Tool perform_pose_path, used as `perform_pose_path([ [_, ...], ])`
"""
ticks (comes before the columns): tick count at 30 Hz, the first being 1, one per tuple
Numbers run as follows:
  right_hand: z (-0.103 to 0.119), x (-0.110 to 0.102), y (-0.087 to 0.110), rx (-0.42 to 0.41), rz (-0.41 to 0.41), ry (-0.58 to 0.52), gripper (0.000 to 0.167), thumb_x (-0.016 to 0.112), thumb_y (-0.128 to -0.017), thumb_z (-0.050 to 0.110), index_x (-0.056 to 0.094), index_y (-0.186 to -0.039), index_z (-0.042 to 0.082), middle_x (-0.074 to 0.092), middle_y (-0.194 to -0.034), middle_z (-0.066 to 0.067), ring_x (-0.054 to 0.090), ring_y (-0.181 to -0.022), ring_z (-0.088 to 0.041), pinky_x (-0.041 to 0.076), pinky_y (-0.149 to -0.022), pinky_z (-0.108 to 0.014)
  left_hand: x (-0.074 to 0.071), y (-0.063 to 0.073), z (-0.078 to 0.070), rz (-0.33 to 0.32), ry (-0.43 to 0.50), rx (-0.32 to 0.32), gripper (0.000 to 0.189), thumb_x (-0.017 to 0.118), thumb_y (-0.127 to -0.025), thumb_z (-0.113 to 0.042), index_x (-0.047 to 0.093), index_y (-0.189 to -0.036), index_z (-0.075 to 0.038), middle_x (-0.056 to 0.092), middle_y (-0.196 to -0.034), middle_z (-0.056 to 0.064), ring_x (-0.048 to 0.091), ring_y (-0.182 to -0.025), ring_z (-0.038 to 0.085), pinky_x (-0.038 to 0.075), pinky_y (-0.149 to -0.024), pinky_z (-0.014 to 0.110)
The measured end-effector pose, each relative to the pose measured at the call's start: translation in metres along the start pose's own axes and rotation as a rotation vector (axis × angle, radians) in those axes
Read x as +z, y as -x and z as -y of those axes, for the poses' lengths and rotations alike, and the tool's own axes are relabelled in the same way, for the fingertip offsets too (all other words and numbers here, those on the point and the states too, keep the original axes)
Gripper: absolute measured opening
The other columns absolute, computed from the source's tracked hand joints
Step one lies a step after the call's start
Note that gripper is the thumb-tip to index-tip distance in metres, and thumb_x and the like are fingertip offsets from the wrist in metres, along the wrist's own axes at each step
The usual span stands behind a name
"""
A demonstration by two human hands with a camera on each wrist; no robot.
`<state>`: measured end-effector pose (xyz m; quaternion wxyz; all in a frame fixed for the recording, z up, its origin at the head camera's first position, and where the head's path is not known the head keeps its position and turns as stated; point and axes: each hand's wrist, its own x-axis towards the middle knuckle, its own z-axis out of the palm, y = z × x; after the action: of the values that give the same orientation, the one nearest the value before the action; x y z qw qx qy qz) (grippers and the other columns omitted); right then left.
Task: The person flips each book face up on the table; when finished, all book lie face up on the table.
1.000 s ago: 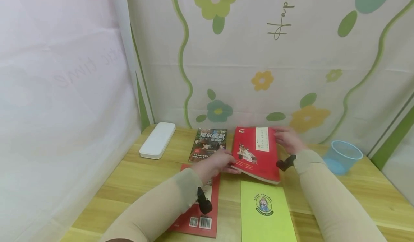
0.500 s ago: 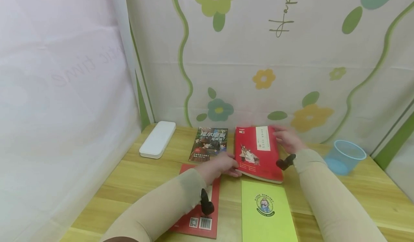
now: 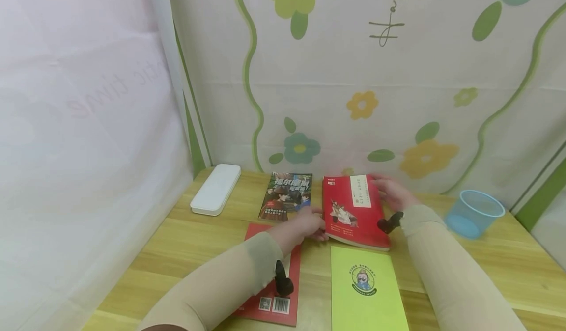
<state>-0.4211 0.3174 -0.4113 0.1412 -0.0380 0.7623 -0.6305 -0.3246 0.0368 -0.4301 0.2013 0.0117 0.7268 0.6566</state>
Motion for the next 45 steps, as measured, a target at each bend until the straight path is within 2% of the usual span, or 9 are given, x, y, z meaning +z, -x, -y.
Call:
perform_pose_path([
  [5,-0.002,-0.002,0.002,0.004,0.001,0.001,0.068,0.055,-0.102,0.028,0.02,-0.157,0.005,0.029,-0.156,-0.019,0.029,-0.141,-0.038,0.03,-0.113,-0.053,0.002,0.006,-0.004,0.011,0.009,-0.006,0.067,0.06,-0.086,0.008,0.042,-0.149,-0.006,0.066,-0.084,0.019,0.067,-0.06,0.022,0.06,-0.059,0.032],
  [10,-0.005,-0.001,0.004,0.014,-0.007,-0.011,0.073,0.058,-0.101,0.032,0.019,-0.157,0.007,0.031,-0.154,-0.018,0.032,-0.138,-0.037,0.037,-0.109,-0.047,0.006,0.011,-0.007,0.022,-0.039,-0.011,0.061,0.064,-0.085,0.008,0.049,-0.144,-0.002,0.066,-0.088,0.017,0.067,-0.063,0.022,0.06,-0.063,0.033],
  [18,-0.006,0.004,0.011,0.032,-0.011,0.011,0.073,0.059,-0.1,0.035,0.022,-0.155,0.004,0.033,-0.152,-0.02,0.034,-0.137,-0.038,0.038,-0.108,-0.046,0.012,0.019,-0.013,-0.02,-0.106,-0.033,0.05,0.059,-0.083,0.006,0.059,-0.132,0.001,0.062,-0.116,0.015,0.066,-0.065,0.025,0.06,-0.063,0.034],
  [25,0.0,0.01,0.023,0.065,-0.023,0.094,0.076,0.063,-0.096,0.04,0.027,-0.153,0.006,0.037,-0.15,-0.018,0.038,-0.135,-0.038,0.039,-0.106,-0.05,0.013,0.027,-0.022,-0.045,-0.235,-0.065,0.028,0.063,-0.086,-0.005,0.066,-0.113,0.001,0.066,-0.104,0.013,0.07,-0.073,0.032,0.06,-0.065,0.038],
  [28,-0.001,0.008,0.025,0.04,0.013,0.148,0.07,0.057,-0.1,0.036,0.028,-0.152,0.0,0.037,-0.15,-0.023,0.037,-0.135,-0.042,0.037,-0.107,-0.054,0.012,0.029,-0.027,-0.056,-0.291,-0.088,0.017,0.065,-0.086,-0.007,0.064,-0.101,0.0,0.066,-0.099,0.014,0.071,-0.076,0.035,0.06,-0.066,0.041],
  [32,-0.002,-0.001,0.024,0.006,0.026,0.193,0.057,0.047,-0.105,0.025,0.03,-0.146,-0.01,0.031,-0.15,-0.031,0.029,-0.136,-0.049,0.029,-0.11,-0.061,0.011,0.029,-0.031,-0.065,-0.338,-0.111,0.017,0.066,-0.087,-0.011,0.061,-0.099,0.001,0.067,-0.098,0.016,0.071,-0.076,0.035,0.06,-0.066,0.043],
  [37,0.013,-0.004,0.029,-0.018,0.028,0.2,0.055,0.04,-0.106,0.018,0.023,-0.147,-0.014,0.014,-0.155,-0.034,0.012,-0.14,-0.054,0.018,-0.113,-0.063,-0.001,0.034,-0.036,-0.017,-0.323,-0.083,0.029,0.063,-0.092,-0.019,0.063,-0.112,0.002,0.065,-0.112,0.018,0.07,-0.08,0.036,0.06,-0.069,0.044],
  [41,0.036,0.016,0.045,-0.006,0.017,0.266,0.061,0.049,-0.104,0.026,0.026,-0.149,-0.009,0.02,-0.156,-0.03,0.019,-0.141,-0.05,0.023,-0.113,-0.062,-0.023,0.046,-0.046,0.033,-0.247,-0.014,0.038,0.059,-0.095,-0.02,0.06,-0.124,0.004,0.059,-0.126,0.021,0.069,-0.09,0.038,0.059,-0.076,0.045],
  [45,0.054,0.046,0.066,-0.015,0.038,0.313,0.064,0.056,-0.101,0.027,0.031,-0.148,-0.008,0.032,-0.151,-0.029,0.031,-0.137,-0.048,0.03,-0.11,-0.059,-0.05,0.063,-0.053,0.054,-0.16,0.051,0.041,0.058,-0.094,-0.017,0.056,-0.127,0.007,0.058,-0.127,0.024,0.067,-0.1,0.04,0.057,-0.083,0.046],
])
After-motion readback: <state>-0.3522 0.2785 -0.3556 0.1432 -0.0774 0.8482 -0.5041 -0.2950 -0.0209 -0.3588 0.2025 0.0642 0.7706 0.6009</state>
